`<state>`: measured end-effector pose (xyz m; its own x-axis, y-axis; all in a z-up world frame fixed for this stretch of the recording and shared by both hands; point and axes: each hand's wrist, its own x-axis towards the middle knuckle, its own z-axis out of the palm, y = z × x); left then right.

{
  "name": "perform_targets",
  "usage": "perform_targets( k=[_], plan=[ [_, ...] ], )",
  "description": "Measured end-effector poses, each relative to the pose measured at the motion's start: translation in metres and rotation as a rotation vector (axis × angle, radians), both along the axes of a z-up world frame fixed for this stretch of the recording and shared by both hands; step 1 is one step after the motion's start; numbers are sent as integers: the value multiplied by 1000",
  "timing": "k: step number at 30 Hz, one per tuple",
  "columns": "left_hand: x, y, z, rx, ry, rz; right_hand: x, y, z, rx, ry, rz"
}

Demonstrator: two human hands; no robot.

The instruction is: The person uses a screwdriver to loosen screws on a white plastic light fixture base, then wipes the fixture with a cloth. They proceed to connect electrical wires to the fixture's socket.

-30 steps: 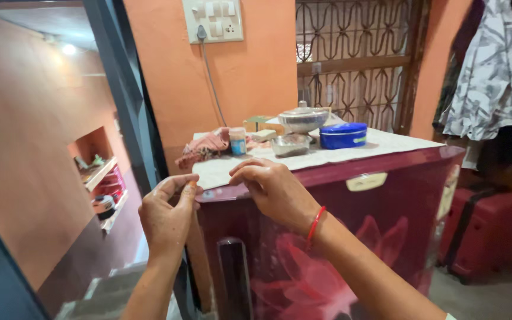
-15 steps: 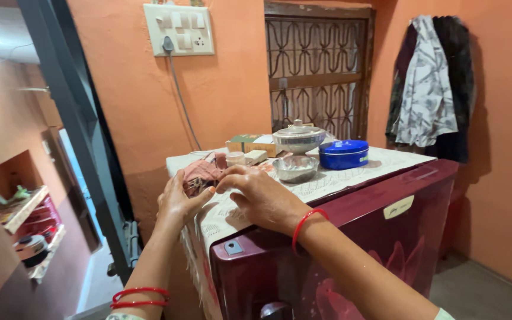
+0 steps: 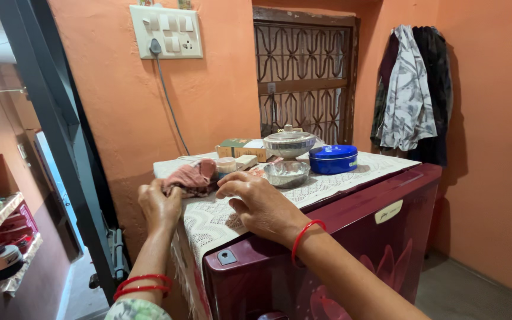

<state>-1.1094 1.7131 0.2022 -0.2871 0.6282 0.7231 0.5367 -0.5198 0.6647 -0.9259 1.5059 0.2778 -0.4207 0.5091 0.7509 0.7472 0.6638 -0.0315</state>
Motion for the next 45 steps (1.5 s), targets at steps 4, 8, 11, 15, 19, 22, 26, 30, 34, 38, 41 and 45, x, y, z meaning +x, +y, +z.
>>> perform_targets(
  k=[4,8,11,15,19,22,26,30,34,38,41,45],
  plan=[
    [-6,2,-16,180,-241,83,2,-1,1,-5,-3,5],
    [-19,-18,-28,254,-326,135,-3,-2,1,-19,-6,4],
    [-25,-45,-28,223,-674,-234,-6,-4,1,-162,33,-11],
    [-28,-97,-21,161,-953,-651,-9,-9,3,-9,-12,52],
    [-24,-140,-6,248,-962,-617,-20,-20,10,-41,41,74],
    [-22,-170,3,268,-937,-601,-34,-38,9,-104,92,103],
    [-14,-229,15,291,-973,-594,-41,-86,3,30,39,223],
    [14,-305,21,481,-920,-719,-29,-148,-5,-79,145,258],
    [61,-386,11,428,-926,-709,14,-227,-19,-99,200,181],
    [119,-465,-13,413,-880,-884,75,-315,-38,-30,241,183],
    [164,-521,-31,208,-938,-1003,113,-374,-47,-28,298,104],
    [224,-588,-57,-20,-949,-1156,166,-460,-67,-342,466,-55]
  ],
)
